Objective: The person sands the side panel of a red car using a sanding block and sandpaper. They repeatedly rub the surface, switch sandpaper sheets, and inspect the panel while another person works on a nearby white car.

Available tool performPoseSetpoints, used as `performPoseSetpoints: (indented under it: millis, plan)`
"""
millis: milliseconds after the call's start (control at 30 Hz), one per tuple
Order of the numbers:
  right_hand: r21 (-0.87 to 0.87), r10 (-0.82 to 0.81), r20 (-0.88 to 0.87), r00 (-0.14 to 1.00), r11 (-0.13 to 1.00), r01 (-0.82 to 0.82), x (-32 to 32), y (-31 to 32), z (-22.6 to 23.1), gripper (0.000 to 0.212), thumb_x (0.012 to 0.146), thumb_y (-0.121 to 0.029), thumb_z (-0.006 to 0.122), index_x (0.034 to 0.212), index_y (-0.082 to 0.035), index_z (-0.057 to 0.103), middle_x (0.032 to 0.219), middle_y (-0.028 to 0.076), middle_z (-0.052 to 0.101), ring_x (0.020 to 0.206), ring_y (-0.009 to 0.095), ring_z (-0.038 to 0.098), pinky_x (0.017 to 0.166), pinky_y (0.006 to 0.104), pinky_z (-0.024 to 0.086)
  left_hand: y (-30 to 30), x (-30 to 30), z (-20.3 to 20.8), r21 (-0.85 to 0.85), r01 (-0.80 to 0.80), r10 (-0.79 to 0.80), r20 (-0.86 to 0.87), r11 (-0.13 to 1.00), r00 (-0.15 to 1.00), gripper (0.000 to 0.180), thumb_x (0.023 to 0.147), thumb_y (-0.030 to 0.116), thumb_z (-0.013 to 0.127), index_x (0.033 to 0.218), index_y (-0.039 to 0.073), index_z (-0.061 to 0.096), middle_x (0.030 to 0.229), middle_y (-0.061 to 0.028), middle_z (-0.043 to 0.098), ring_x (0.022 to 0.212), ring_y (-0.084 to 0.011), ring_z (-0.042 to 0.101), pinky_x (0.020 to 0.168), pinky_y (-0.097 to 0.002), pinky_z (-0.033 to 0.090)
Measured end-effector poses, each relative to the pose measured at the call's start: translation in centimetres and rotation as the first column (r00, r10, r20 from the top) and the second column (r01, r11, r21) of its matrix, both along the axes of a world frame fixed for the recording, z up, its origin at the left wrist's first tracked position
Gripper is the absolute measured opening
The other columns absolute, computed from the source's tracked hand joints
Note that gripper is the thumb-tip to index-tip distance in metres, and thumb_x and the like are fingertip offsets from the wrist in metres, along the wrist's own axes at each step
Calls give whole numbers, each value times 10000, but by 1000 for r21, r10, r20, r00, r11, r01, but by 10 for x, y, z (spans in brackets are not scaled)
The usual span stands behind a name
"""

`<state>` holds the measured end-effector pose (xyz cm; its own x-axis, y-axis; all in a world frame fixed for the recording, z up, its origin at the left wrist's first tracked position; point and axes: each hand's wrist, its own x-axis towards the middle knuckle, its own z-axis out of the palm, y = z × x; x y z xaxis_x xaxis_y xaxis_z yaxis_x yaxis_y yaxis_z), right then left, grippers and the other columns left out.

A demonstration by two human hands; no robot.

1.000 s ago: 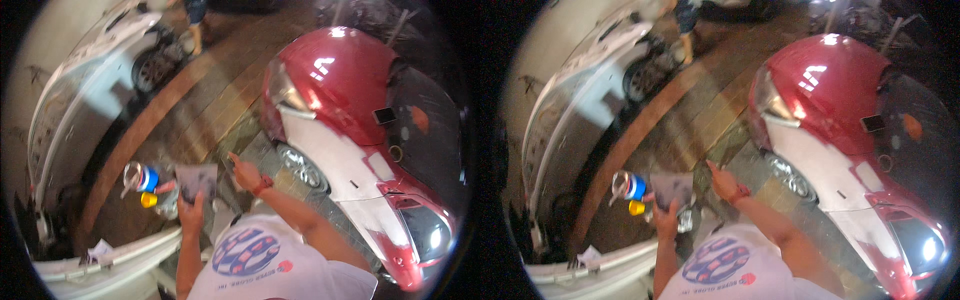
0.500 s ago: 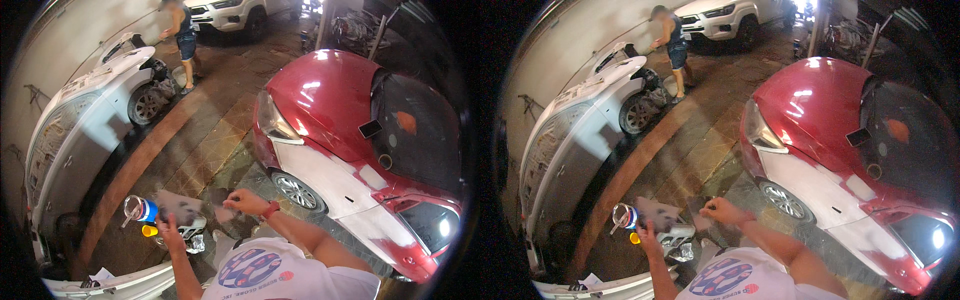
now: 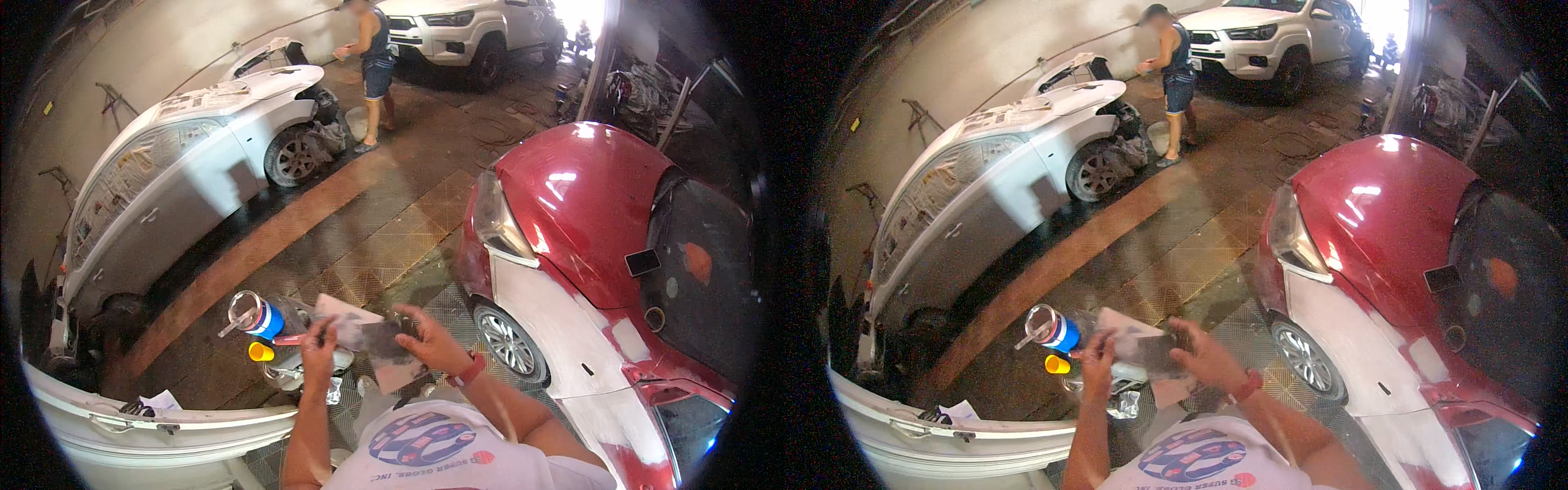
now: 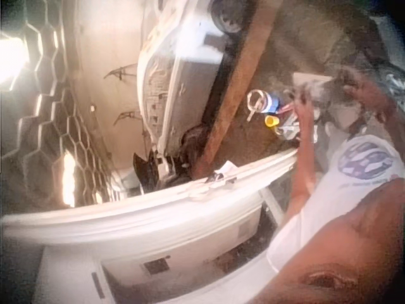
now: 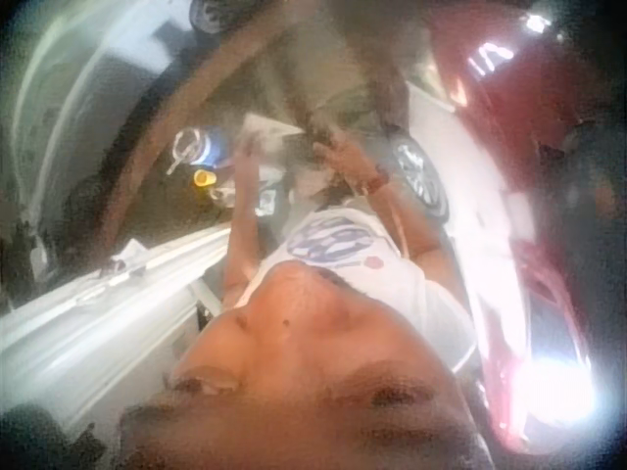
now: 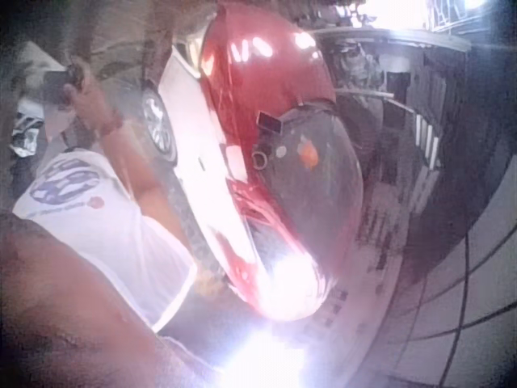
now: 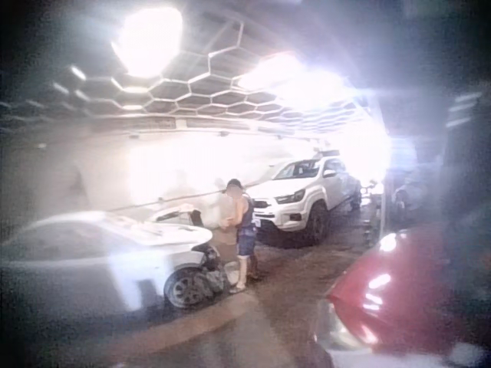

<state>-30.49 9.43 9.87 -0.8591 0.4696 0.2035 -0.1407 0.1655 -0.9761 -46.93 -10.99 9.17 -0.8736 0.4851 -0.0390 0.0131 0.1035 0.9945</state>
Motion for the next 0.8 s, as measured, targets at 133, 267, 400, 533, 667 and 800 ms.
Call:
performPoseSetpoints:
  millis: [133, 267, 400, 533, 667, 800]
  plan:
    - [68, 82, 310, 947, 992, -108, -1, 4, 17, 421, 981, -237, 678, 1341, -25, 618, 1144, 176, 733, 961, 304, 723, 817, 432, 559, 25, 26, 6, 3, 216, -216, 71, 976, 974, 239, 1010, 270, 709, 978, 36, 749, 890, 20, 699, 781, -58, 576, 735, -241, 469]
    - [-589, -472, -68, 879, 730, 347, -4, 37, 53, 370, 968, -139, 715, 1319, -65, 627, 1101, 67, 715, 901, 177, 706, 731, 308, 564, 18, 38, -10, -71, 221, -210, 143, 973, 967, 254, 1017, 252, 692, 977, 13, 771, 899, -4, 734, 826, -80, 617, 779, -266, 494]
    - [-736, -426, -121, 896, 645, 207, -10, 41, 63, 343, 971, -94, 713, 1297, -71, 609, 1139, 52, 701, 976, 172, 695, 775, 335, 597, 25, 28, -12, 25, 153, -154, 90, 988, 984, 385, 1041, 342, 656, 1196, -4, 719, 1142, -59, 732, 994, -139, 657, 895, -293, 506]
    - [-737, -135, -47, 990, 673, 57, -27, -2, 43, 276, 1008, -143, 667, 1270, -69, 621, 1164, 52, 698, 1012, 200, 696, 810, 397, 610, 74, 44, 34, 516, -20, -276, 490, 856, 827, 455, 1019, 299, 694, 1377, 49, 565, 1264, -38, 679, 1087, -187, 673, 937, -334, 531]
    - [-823, -183, -59, 981, 565, 56, -26, -3, 15, 332, 1061, -326, 590, 1264, -68, 639, 1181, 36, 700, 999, 196, 693, 849, 384, 581, 77, 43, 41, 470, -273, -62, 581, 840, 811, 356, 997, 234, 727, 1295, 98, 589, 1176, -16, 691, 1068, -171, 677, 894, -325, 546]
    - [-919, -200, -87, 976, 395, -2, -25, -7, 30, 372, 1062, -367, 595, 1304, -86, 626, 1263, 43, 670, 1028, 173, 652, 833, 332, 545, 74, 47, 33, 594, -221, -222, 580, 774, 784, 369, 1014, 219, 701, 1334, 103, 559, 1232, -31, 670, 1076, -182, 677, 916, -340, 549]
